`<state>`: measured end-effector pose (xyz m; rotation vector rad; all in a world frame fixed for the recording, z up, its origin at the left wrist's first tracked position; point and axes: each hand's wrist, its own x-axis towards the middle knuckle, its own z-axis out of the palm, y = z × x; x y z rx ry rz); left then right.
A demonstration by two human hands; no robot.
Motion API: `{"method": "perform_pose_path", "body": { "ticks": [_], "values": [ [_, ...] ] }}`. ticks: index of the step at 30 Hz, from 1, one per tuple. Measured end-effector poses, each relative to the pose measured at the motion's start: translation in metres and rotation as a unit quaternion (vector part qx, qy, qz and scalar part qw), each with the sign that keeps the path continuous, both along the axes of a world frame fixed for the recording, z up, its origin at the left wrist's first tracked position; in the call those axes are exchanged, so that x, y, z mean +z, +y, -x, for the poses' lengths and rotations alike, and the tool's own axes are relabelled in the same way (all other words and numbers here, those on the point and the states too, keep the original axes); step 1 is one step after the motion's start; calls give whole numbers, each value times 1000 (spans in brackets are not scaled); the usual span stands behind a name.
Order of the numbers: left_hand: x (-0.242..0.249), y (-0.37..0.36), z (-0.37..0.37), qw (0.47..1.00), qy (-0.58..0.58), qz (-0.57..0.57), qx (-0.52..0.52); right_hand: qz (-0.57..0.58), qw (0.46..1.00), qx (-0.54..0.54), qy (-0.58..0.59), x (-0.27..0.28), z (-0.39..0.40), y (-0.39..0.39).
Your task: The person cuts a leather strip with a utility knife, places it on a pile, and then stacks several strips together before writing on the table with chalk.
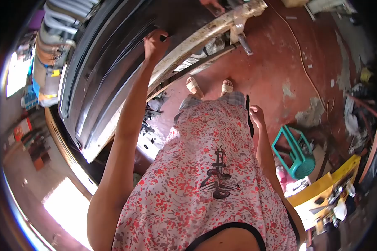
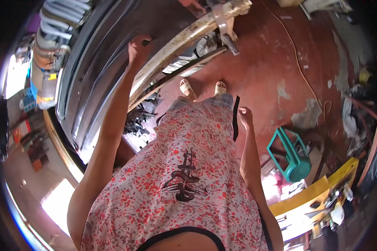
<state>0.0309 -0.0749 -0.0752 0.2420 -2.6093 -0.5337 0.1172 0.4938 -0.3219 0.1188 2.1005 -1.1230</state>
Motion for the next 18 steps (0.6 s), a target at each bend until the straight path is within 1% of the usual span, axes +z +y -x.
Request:
{"method": "perform_pose_path", "body": {
  "ticks": [1,3,5,7,9,11,12,13,15,17,18],
  "values": [
    [-3,-1,0,1000,7,-1,-8,21,999,9,28,-2,4,2],
    [-10,-1,-1,998,-56,-21,31,3,999,50,16,0,21,6],
    [-13,2,-1,998,-55,3,37,9,997,71,-3,13,42,5],
    [-21,4,1,995,-75,-20,59,13,993,115,-6,34,71,-4],
    [-6,14,-11,994,-67,-5,89,24,983,182,17,50,105,-10],
    [-6,15,-30,992,-22,-43,115,0,961,260,98,63,142,-20],
    [1,17,-43,989,-22,-58,136,-14,950,288,119,76,160,-34],
    [14,19,-61,985,-19,-72,155,-27,938,314,143,99,176,-51],
    [17,19,-98,979,29,-76,185,-10,916,356,186,143,200,-95],
    [26,18,-140,968,4,-132,214,4,906,377,193,223,197,-160],
    [22,17,-161,962,52,-155,221,-13,887,408,217,265,191,-193]
  ]
}}
